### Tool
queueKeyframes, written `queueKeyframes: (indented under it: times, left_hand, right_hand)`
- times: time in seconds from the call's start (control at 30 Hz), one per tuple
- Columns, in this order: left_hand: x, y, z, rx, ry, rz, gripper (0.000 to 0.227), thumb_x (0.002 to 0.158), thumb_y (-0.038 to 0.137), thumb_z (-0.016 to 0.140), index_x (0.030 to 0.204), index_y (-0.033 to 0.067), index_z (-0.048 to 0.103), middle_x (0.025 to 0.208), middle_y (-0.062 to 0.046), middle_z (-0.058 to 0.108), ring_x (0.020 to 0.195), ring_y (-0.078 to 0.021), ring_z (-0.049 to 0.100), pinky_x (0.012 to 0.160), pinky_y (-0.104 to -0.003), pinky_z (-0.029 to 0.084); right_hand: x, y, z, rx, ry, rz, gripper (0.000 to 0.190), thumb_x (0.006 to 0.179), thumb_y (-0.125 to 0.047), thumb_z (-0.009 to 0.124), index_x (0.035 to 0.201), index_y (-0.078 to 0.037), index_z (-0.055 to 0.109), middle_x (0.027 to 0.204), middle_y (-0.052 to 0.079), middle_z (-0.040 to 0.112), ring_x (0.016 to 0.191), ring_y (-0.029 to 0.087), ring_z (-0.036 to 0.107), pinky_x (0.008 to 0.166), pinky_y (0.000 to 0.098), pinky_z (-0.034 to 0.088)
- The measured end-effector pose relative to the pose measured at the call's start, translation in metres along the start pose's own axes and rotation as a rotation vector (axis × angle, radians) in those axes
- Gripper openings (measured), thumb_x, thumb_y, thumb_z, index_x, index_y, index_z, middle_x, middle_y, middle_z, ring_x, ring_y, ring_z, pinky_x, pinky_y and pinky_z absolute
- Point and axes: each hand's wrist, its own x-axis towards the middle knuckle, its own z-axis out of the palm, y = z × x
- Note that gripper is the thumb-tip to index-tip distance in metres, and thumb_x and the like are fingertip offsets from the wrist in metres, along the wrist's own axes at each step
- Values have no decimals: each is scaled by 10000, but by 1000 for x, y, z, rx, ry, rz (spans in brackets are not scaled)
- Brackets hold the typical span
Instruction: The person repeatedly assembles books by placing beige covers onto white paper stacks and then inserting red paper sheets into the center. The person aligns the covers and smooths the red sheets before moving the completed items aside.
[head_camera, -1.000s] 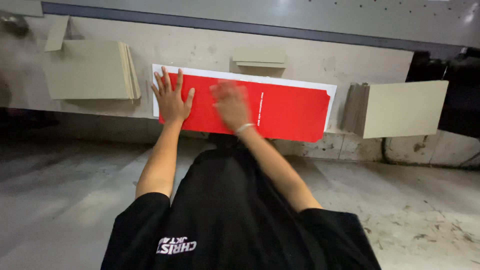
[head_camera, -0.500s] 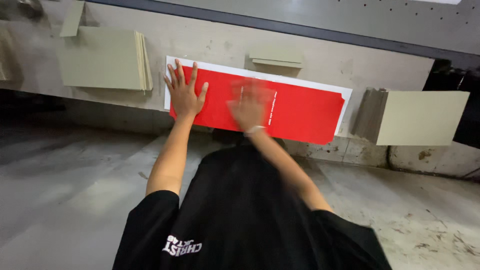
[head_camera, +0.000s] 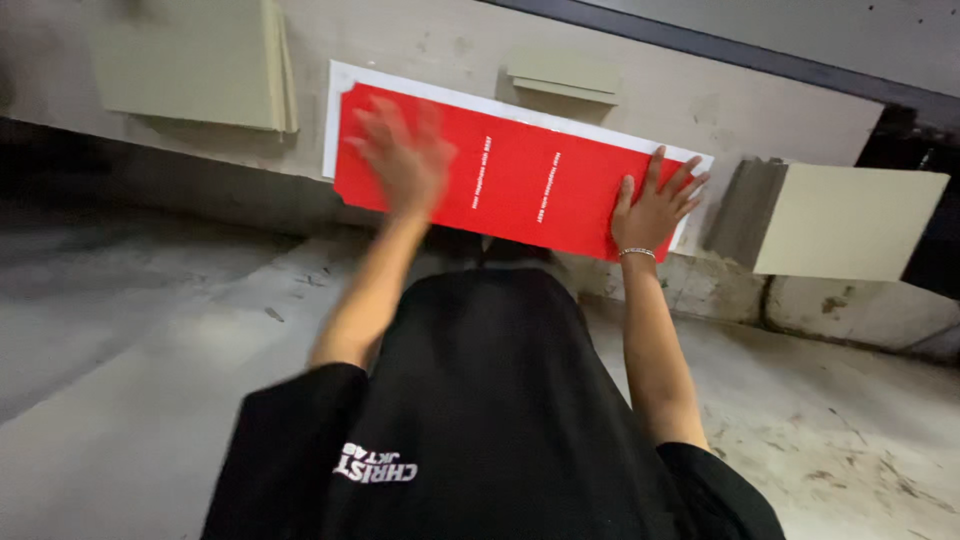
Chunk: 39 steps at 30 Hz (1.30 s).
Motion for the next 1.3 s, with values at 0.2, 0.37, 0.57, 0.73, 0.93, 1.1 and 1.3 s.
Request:
queueKeyframes:
  times: [0.2,0.37,0.57,0.73,0.93,1.1,1.3]
  left_hand:
    - [-62,100,10,-447,-46,331,606,984,706,436,1553,541,310,1715,-79,85,1556,-445,-31,1102,-818,46]
    - [-25,8,-13,-216,-98,59,554,1064,558,466,1590,443,334,1647,-268,162,1472,-591,117,1022,-864,113]
    - [-52,10,-6,-406,-55,635,780,845,751,583,1548,457,412,1702,-87,177,1545,-435,28,1109,-784,27]
    - [-58,10,21,-362,52,898,676,861,396,685,1495,474,466,1704,14,252,1559,-375,172,1148,-748,177]
    - [-55,14,10,-343,220,906,527,1011,292,453,1491,511,450,1667,58,343,1533,-343,286,1185,-674,198]
    - [-40,12,-19,-337,314,818,396,1049,271,497,1423,392,549,1590,-6,467,1442,-391,435,1114,-663,363]
    - [56,-133,-93,-139,-181,311,253,844,296,817,1007,481,757,1506,164,579,1493,-372,407,1164,-702,259]
  right_hand:
    - [1,3,-5,54,-49,-14,623,1119,-519,370,1675,-293,207,1668,220,-31,1510,481,-55,1222,634,103]
    - [-9,-11,9,18,-21,160,564,1148,-456,386,1668,-310,225,1660,230,-6,1506,490,-14,1200,681,138]
    - [-69,-78,-1,202,-40,-457,836,876,-617,638,1603,-368,310,1690,169,78,1520,499,22,1152,722,40]
    - [-76,-83,18,91,24,-640,1038,704,-316,869,1567,-484,318,1687,169,107,1494,552,83,1151,738,136]
    - [-77,-83,24,77,250,-680,901,730,-291,766,1512,-540,394,1638,199,277,1466,544,243,1139,674,230]
    - [-68,-66,-36,119,309,-672,936,668,-63,721,1489,-443,478,1620,173,360,1459,534,285,1113,710,220]
    - [1,79,-103,-309,369,-316,372,612,-364,930,953,-375,782,1429,-82,610,1408,250,432,1178,482,264]
